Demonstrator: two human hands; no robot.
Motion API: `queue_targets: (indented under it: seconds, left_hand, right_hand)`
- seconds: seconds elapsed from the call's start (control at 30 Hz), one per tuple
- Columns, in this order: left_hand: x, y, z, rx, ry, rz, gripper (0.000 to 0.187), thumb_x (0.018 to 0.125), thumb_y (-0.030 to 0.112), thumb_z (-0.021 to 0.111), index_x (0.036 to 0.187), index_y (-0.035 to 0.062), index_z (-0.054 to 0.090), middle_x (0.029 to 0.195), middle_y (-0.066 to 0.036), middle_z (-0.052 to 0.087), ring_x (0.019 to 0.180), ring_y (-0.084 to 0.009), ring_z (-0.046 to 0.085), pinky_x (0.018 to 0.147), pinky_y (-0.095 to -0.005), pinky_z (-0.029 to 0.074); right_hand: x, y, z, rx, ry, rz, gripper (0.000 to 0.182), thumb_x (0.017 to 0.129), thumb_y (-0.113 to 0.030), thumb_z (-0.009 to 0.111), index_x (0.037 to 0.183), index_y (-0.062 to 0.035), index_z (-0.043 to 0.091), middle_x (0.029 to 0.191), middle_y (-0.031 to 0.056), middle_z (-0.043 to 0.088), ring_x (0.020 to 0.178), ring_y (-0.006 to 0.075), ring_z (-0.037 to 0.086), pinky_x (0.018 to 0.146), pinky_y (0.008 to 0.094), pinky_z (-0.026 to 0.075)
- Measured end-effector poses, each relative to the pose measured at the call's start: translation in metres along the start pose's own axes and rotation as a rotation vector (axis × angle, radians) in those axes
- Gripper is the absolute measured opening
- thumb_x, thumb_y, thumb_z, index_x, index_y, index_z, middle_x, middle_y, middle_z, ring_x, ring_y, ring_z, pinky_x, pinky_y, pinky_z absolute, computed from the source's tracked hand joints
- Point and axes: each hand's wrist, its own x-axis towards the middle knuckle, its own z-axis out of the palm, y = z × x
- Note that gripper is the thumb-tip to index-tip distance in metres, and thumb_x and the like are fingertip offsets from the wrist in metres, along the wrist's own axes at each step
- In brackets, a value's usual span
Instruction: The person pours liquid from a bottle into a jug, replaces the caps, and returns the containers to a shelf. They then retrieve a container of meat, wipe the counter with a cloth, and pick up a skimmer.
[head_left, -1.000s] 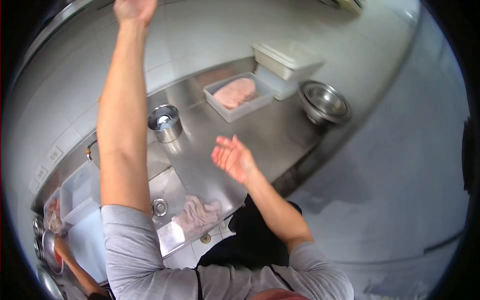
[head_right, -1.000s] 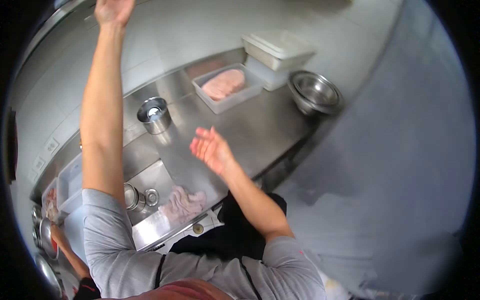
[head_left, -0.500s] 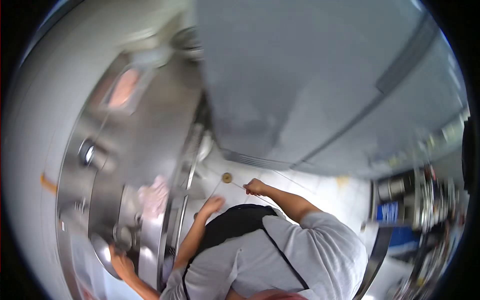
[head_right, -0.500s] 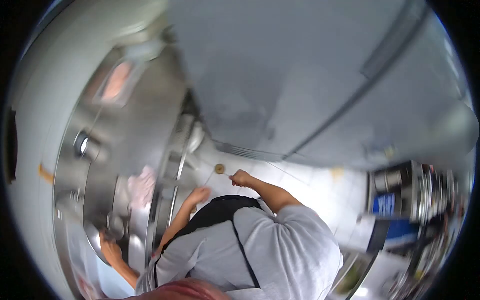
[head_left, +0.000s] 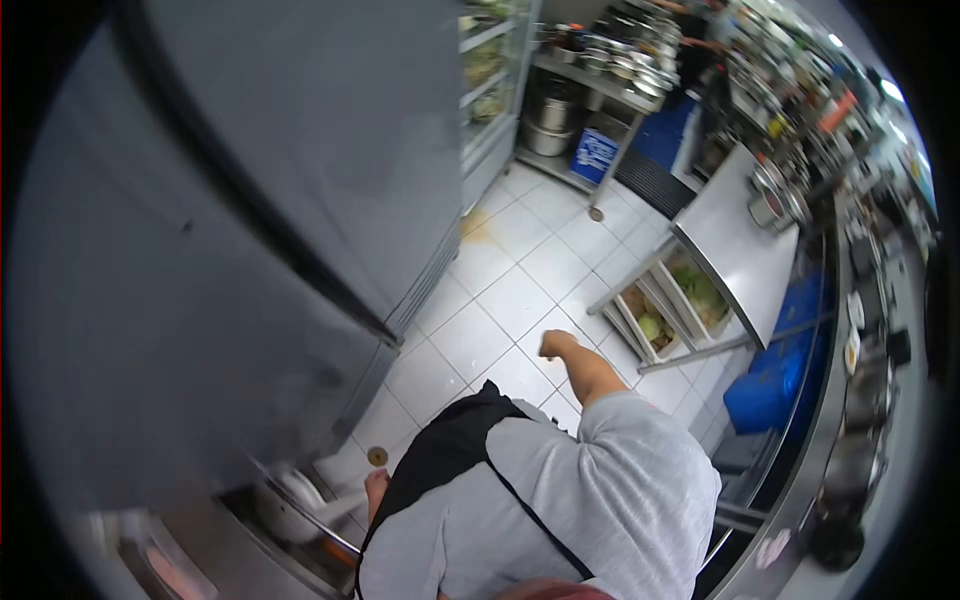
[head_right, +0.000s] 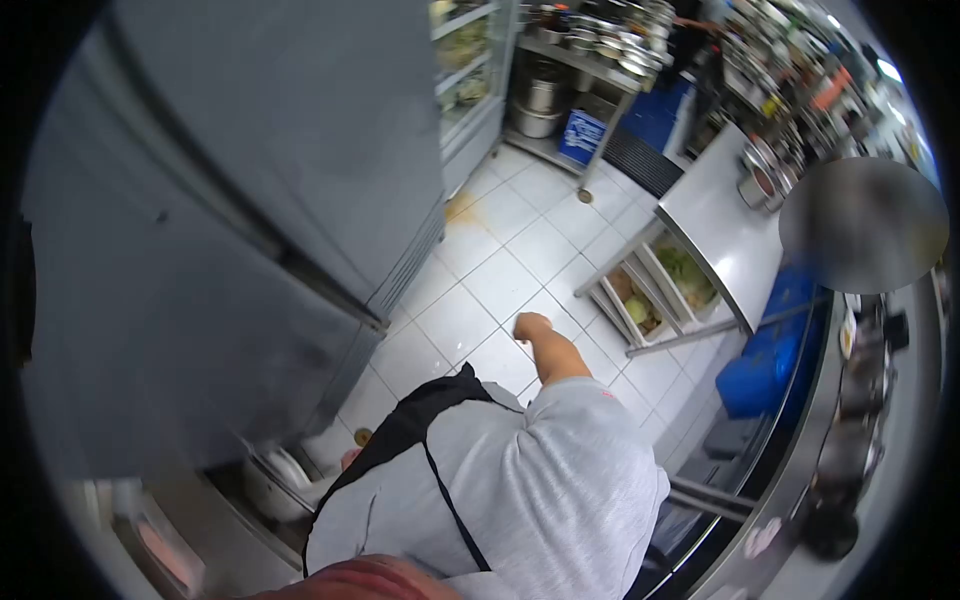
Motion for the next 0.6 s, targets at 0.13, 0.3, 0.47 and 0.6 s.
queue_targets:
  seconds: [0.13, 0.3, 0.47, 0.6]
  left_hand:
    - [0.061, 0.144, -0.008, 0.177, -0.158, 0.250, 0.039, 0.084, -0.007, 0.046, 0.119, 0.0039, 0.060, 0.070, -0.007, 0.060, 0.052, -0.0148, 0.055, 0.046, -0.0325, 0.049]
    - [0.087, 0.261, 0.028, 0.381, -0.222, 0.203, 0.027, 0.089, -0.001, 0.049, 0.111, 0.0054, 0.062, 0.067, -0.003, 0.053, 0.050, -0.0127, 0.051, 0.045, -0.0333, 0.051]
    - [0.102, 0.295, 0.109, 0.485, -0.433, 0.222, 0.017, 0.089, 0.009, 0.061, 0.105, 0.0064, 0.065, 0.066, -0.001, 0.051, 0.051, -0.0120, 0.050, 0.046, -0.0351, 0.053]
    - [0.106, 0.304, 0.182, 0.806, -0.589, 0.259, 0.016, 0.084, 0.010, 0.068, 0.099, 0.0063, 0.067, 0.065, -0.002, 0.055, 0.052, -0.0133, 0.054, 0.047, -0.0364, 0.055]
  right_hand:
    - [-0.051, 0.069, 0.027, 0.360, 0.067, 0.274, 0.025, 0.077, -0.033, 0.066, 0.073, -0.0110, 0.078, 0.078, 0.0105, 0.074, 0.075, 0.0273, 0.071, 0.070, 0.0415, 0.055]
    - [-0.113, 0.078, 0.131, 1.033, 0.165, 0.480, 0.038, 0.086, -0.039, 0.069, 0.063, -0.0087, 0.070, 0.053, 0.0062, 0.054, 0.041, 0.0181, 0.044, 0.039, 0.0386, 0.035]
    - [-0.166, 0.067, 0.168, 1.382, 0.050, 0.721, 0.034, 0.085, -0.028, 0.073, 0.063, -0.0036, 0.066, 0.051, 0.0050, 0.051, 0.040, 0.0147, 0.038, 0.038, 0.0341, 0.026]
    - [-0.149, 0.085, 0.154, 1.478, 0.134, 0.780, 0.035, 0.087, -0.031, 0.072, 0.066, -0.0051, 0.065, 0.049, 0.0023, 0.046, 0.039, 0.0130, 0.036, 0.037, 0.0324, 0.024]
